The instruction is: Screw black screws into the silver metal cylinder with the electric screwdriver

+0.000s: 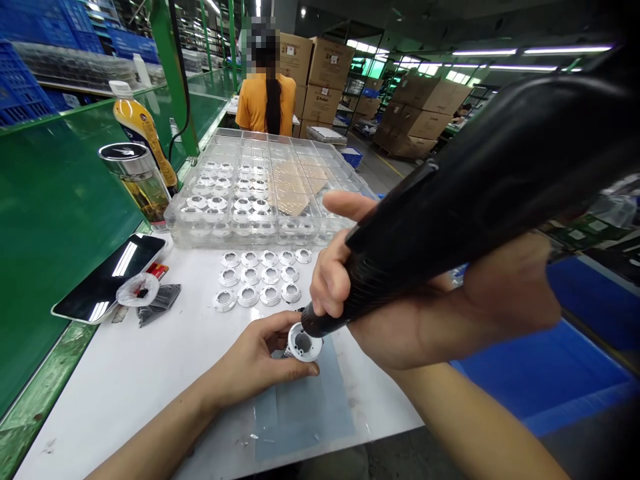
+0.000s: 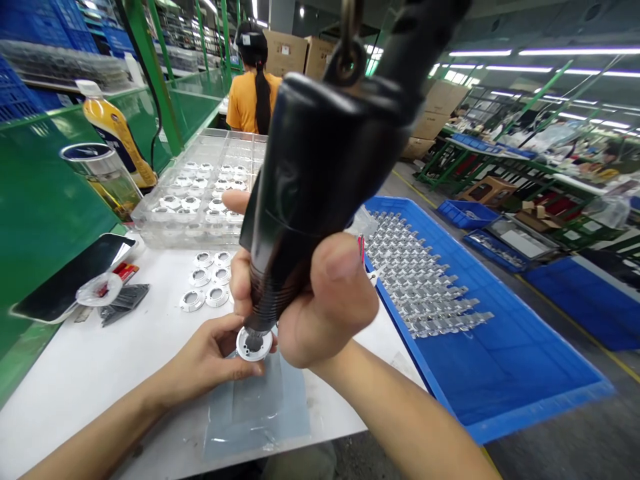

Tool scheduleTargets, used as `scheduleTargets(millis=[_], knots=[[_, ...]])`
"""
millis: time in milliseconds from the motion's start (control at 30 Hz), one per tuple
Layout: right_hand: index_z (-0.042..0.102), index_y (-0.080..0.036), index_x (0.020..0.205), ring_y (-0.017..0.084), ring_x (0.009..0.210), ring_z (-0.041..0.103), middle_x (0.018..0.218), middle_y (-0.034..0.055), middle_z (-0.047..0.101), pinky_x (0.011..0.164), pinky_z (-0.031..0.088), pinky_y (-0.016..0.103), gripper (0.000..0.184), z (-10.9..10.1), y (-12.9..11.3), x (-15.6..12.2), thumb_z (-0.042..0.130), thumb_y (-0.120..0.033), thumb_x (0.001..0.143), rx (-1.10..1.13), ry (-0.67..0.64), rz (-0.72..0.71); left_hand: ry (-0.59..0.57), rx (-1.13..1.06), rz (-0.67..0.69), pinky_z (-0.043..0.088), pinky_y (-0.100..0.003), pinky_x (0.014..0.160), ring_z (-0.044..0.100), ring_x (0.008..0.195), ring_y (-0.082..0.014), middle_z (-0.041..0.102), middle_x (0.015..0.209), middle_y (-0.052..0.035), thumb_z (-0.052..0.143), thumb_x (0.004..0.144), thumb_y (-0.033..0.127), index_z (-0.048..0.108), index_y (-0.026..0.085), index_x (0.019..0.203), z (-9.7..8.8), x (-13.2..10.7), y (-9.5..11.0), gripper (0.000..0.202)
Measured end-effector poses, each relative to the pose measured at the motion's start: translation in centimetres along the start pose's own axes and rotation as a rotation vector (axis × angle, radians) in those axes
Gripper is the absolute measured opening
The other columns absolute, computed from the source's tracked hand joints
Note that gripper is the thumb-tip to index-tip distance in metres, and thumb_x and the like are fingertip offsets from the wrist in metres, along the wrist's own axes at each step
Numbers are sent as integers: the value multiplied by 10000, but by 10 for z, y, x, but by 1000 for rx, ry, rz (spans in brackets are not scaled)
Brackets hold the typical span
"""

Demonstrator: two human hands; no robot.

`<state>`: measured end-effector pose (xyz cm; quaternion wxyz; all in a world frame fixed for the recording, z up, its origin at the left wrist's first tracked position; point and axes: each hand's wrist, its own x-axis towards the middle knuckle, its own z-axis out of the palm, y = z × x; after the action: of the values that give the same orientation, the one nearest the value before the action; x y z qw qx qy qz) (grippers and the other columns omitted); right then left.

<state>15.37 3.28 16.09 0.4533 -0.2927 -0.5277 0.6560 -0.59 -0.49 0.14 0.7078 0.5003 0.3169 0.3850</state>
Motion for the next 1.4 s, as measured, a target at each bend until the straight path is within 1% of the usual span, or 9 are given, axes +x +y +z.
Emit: scheduleTargets(millis=[133, 200, 367, 500, 667, 800, 933, 1100, 1400], knots=[[754, -274, 923, 212, 494, 577, 543, -10, 600, 499, 533, 389, 505, -3, -9, 4, 716, -723, 696, 59, 81, -137, 131, 12, 3, 558, -331, 842, 716, 903, -229, 786, 950, -36, 976, 663, 235, 758, 189, 1170, -17, 4, 5, 554], [760, -268, 921, 186, 493, 557, 562, -10, 578, 491, 524, 350, 550, -3, -3, 10, 620, -775, 763, 81, 134, -294, 264, 14, 24, 571, -328, 827, 731, 884, -217, 799, 986, -51, 925, 756, 317, 736, 190, 1215, -33, 5, 11, 512], [755, -225, 893, 173, 413, 489, 534, 10, 562, 369, 395, 309, 674, -4, 52, 37, 456, -823, 808, 75, 245, -447, 566, -60, 93, 568, -397, 984, 725, 1102, -244, 726, 1323, -122, 688, 969, 484, 700, 162, 1210, -61, 1, 28, 403], [740, -197, 985, 183, 438, 535, 555, 19, 608, 436, 459, 328, 655, -13, 100, 51, 438, -763, 849, 39, 208, -382, 552, -67, 97, 552, -397, 996, 709, 1174, -297, 776, 1225, -115, 847, 855, 381, 739, 162, 1158, -59, -1, 33, 389], [732, -194, 1006, 174, 458, 541, 563, 7, 625, 457, 467, 316, 650, -24, 125, 57, 532, -781, 811, 18, 208, -348, 515, 73, 106, 549, -306, 871, 727, 1028, -246, 802, 968, -29, 896, 797, 322, 775, 194, 1034, -52, 1, 28, 295], [739, -201, 978, 171, 441, 525, 556, 8, 619, 441, 463, 315, 656, -21, 117, 55, 508, -791, 809, 41, 237, -353, 506, 126, 82, 518, -274, 796, 703, 932, -210, 766, 878, 4, 863, 827, 339, 743, 203, 923, -49, 3, 27, 205], [747, -204, 912, 178, 414, 505, 520, 15, 586, 400, 440, 317, 696, -9, 83, 47, 447, -823, 808, 88, 273, -413, 470, 153, 40, 512, -288, 811, 688, 968, -219, 759, 1017, -8, 861, 805, 306, 686, 219, 1119, -41, 4, 27, 370], [745, -216, 828, 170, 389, 481, 478, 8, 547, 386, 426, 309, 608, 3, 48, 35, 539, -785, 764, 122, 323, -375, 490, 221, 35, 519, -288, 746, 677, 818, -181, 722, 898, 36, 851, 781, 216, 588, 255, 1188, -23, 3, 21, 486], [753, -197, 884, 172, 402, 512, 503, 10, 572, 388, 467, 314, 630, 1, 50, 29, 571, -787, 754, 202, 210, -382, 409, 158, 101, 523, -277, 784, 705, 850, -166, 744, 890, 33, 816, 855, 261, 536, 263, 1207, -16, 1, 17, 450]])
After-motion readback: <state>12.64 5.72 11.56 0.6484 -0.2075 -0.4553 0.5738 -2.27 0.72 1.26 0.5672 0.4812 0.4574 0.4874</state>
